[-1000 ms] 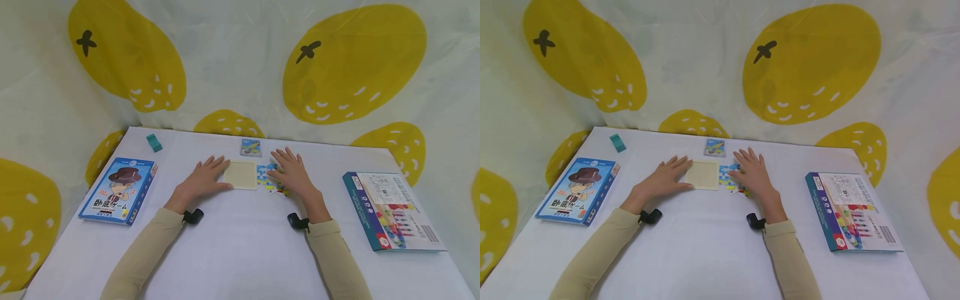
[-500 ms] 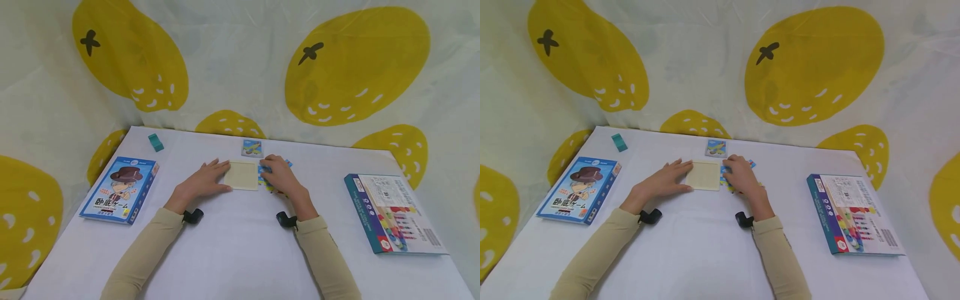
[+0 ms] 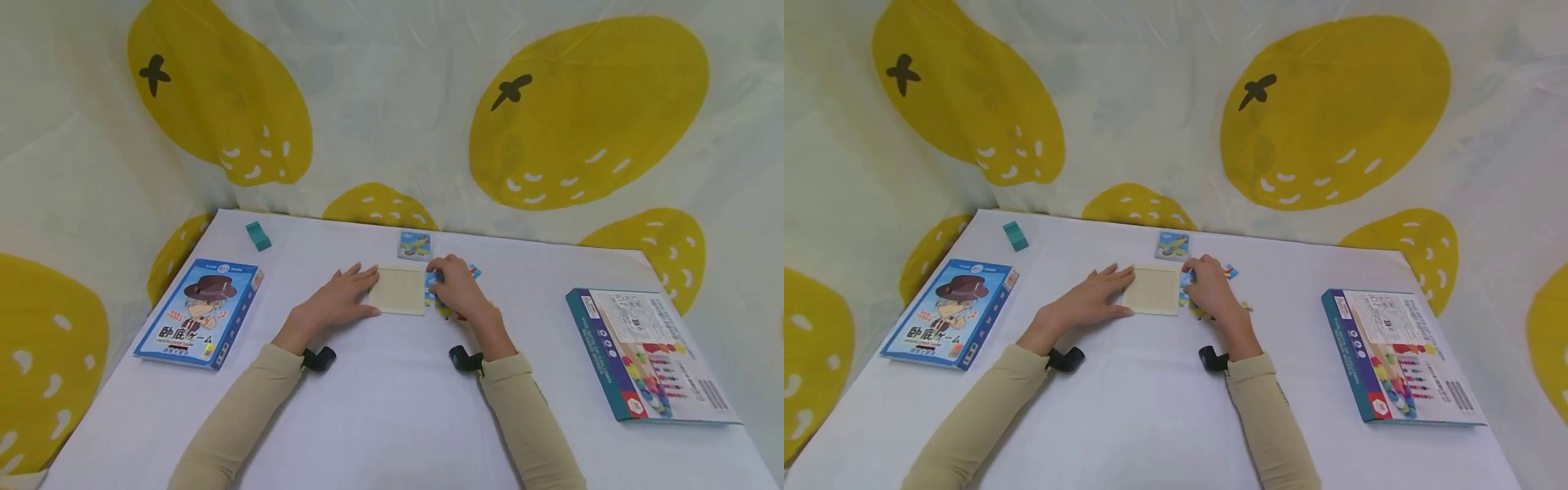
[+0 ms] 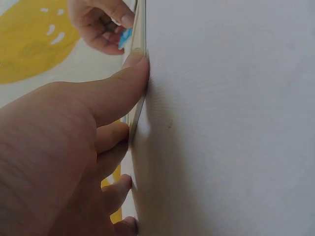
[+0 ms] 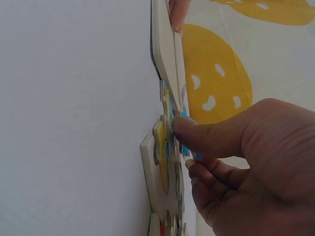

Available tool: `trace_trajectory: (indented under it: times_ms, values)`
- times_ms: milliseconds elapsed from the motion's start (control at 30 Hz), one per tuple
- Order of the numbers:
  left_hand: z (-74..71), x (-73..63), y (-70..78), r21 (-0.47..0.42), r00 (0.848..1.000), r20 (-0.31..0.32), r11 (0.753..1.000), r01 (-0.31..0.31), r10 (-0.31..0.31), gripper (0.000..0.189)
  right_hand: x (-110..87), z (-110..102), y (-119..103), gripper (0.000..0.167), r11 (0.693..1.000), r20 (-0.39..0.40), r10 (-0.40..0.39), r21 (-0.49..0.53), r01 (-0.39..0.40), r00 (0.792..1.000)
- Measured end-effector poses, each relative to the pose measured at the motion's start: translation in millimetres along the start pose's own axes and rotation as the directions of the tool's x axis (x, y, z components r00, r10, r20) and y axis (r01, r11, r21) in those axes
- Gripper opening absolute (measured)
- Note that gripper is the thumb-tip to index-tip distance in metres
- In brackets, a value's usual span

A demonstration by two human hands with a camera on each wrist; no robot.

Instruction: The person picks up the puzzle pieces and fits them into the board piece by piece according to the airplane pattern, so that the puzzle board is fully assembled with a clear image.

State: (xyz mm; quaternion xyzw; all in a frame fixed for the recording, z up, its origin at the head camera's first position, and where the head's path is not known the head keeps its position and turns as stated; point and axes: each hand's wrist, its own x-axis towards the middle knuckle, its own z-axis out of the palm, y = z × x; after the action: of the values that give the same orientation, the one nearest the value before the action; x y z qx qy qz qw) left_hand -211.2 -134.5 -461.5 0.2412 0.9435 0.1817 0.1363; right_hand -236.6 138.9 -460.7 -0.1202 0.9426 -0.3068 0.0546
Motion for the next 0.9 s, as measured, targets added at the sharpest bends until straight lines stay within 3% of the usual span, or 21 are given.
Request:
trace_trajectory:
  times_ms: [267,400,567,767,900]
  values:
    - [1.7,-1.6,0.5,-0.029,0.999,0.026,0.999,0.037,-0.036,0.084,-2.5,-4,-3,0.015,0.986,-0.110,-0.076,0.137,0.091,0.991]
    - [1.4,-1.2,-1.6,-0.029,0.998,0.031,0.998,0.046,-0.045,0.085,-1.0,0,-11,0.011,0.972,-0.139,-0.076,0.210,0.104,0.987]
    - [0.4,-2.4,-4.1,-0.038,0.999,0.018,0.999,0.028,-0.027,0.084,2.0,10,-22,0.013,0.966,-0.109,-0.048,0.248,0.074,0.993]
    - [0.4,-3.1,-4.7,-0.061,1.000,0.012,0.998,0.007,-0.006,0.084,5.7,22,-33,0.012,0.978,-0.080,0.007,0.209,0.010,0.997]
    - [2.0,-1.7,-4.8,-0.057,1.000,0.002,0.998,-0.006,0.006,0.083,8.8,28,-37,0.012,0.982,-0.105,0.057,0.187,-0.037,0.993]
